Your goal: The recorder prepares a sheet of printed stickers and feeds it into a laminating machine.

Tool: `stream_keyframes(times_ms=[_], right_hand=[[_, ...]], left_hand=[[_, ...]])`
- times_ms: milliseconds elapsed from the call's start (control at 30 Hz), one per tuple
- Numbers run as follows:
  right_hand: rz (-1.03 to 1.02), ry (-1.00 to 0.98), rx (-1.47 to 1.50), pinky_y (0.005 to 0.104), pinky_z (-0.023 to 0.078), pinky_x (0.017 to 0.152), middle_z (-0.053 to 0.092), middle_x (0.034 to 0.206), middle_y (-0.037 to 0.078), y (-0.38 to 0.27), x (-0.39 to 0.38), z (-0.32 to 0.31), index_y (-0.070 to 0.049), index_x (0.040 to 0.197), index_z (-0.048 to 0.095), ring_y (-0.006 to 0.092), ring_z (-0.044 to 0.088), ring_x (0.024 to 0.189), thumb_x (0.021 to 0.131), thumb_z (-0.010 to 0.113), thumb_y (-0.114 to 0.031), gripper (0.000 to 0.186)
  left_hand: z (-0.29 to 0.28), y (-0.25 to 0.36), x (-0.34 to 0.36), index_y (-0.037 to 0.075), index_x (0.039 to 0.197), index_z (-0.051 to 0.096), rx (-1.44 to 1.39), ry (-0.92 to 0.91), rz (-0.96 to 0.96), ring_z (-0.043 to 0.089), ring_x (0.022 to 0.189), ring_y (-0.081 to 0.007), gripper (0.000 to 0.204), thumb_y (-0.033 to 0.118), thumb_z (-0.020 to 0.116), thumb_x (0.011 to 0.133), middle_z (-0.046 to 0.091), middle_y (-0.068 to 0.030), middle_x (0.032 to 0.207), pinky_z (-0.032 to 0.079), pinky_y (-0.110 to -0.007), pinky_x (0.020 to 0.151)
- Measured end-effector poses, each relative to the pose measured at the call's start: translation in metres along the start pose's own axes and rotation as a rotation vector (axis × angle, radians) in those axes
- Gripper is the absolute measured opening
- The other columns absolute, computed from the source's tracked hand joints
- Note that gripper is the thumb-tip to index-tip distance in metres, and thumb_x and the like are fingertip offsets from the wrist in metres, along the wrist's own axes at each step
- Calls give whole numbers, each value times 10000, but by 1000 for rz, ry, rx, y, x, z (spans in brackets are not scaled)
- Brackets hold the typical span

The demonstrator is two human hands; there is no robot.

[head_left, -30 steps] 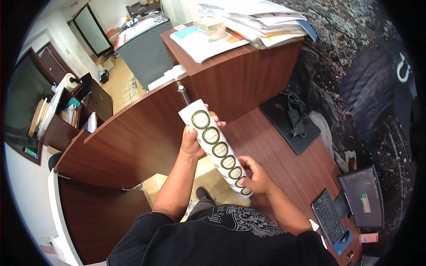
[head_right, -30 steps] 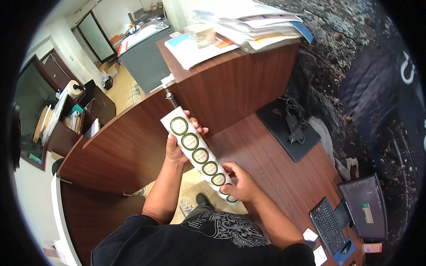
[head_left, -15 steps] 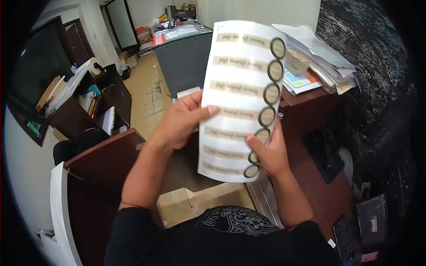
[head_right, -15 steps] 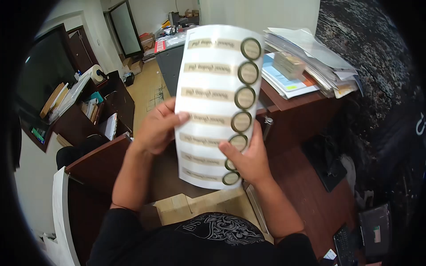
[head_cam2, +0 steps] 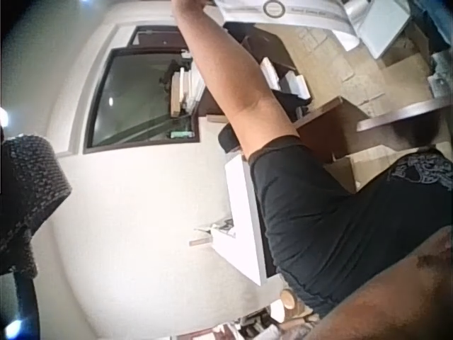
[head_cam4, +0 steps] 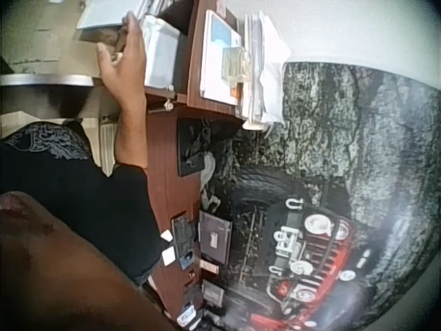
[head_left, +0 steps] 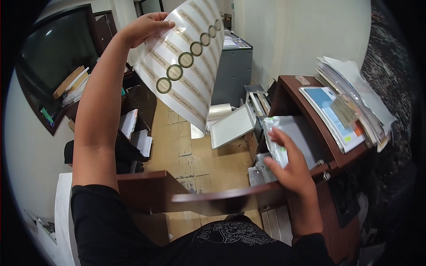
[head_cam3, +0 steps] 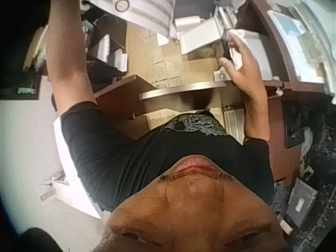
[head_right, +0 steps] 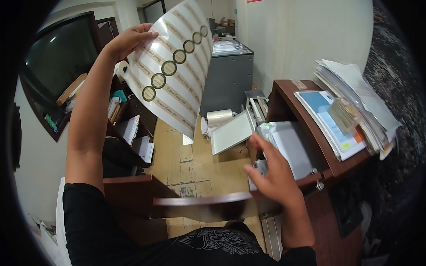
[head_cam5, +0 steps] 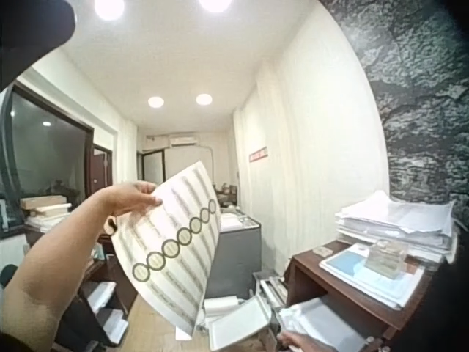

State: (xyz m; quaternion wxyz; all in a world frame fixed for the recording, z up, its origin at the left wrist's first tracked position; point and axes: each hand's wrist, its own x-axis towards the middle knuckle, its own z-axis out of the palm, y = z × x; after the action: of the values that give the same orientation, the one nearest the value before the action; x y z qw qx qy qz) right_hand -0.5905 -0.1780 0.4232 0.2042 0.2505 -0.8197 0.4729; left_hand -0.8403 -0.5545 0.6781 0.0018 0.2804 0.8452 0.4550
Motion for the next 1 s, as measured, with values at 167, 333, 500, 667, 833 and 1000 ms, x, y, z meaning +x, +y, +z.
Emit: stream_keyframes(times_ms=[167,333,500,667,833,1000], right_hand=[[-333,-72,-223,378,561,767,706,1065,138,13,8,-3,-32,1303,600,301,700,864,771,718,-16,545],[-440,-162,-108,294,515,557,690,887,40,36,32,-4,-55,1156,692,171,669,666,776,718,-4,384],[-332,-111,32,269,569,525,703,846,13,54,43,0,-89,1003,724,159,690,632,724,715,9,296],[-242,-106,116,301,609,578,716,876,40,64,52,-10,-82,1010,724,164,703,650,769,755,-75,243],[54,-213,771,390,599,757,706,1102,184,81,79,9,-14,1194,650,317,716,925,900,716,-403,492],[407,-323,839,549,319,1140,621,1286,251,99,123,36,58,1364,501,410,439,1382,957,412,-700,865]], left_hand=[[-10,-43,63,53,1196,640,390,45,-123,649,893,-107,280,237,629,984,690,-22,990,517,-292,851],[-1,-88,138,-6,1201,633,691,57,-156,660,902,-189,308,177,623,953,704,-85,989,508,-341,864],[3,-140,195,-14,1153,626,972,135,14,669,921,-325,298,181,629,928,700,-185,982,504,-399,860],[16,-185,232,-6,1117,610,1060,210,13,649,964,-402,287,208,617,926,686,-229,1001,501,-445,839],[31,-251,251,8,1146,601,1048,322,53,635,1004,-428,307,230,603,934,683,-237,1023,497,-472,838],[5,-327,260,49,1257,598,954,342,117,644,1051,-401,399,287,608,937,695,-210,1092,512,-463,873]])
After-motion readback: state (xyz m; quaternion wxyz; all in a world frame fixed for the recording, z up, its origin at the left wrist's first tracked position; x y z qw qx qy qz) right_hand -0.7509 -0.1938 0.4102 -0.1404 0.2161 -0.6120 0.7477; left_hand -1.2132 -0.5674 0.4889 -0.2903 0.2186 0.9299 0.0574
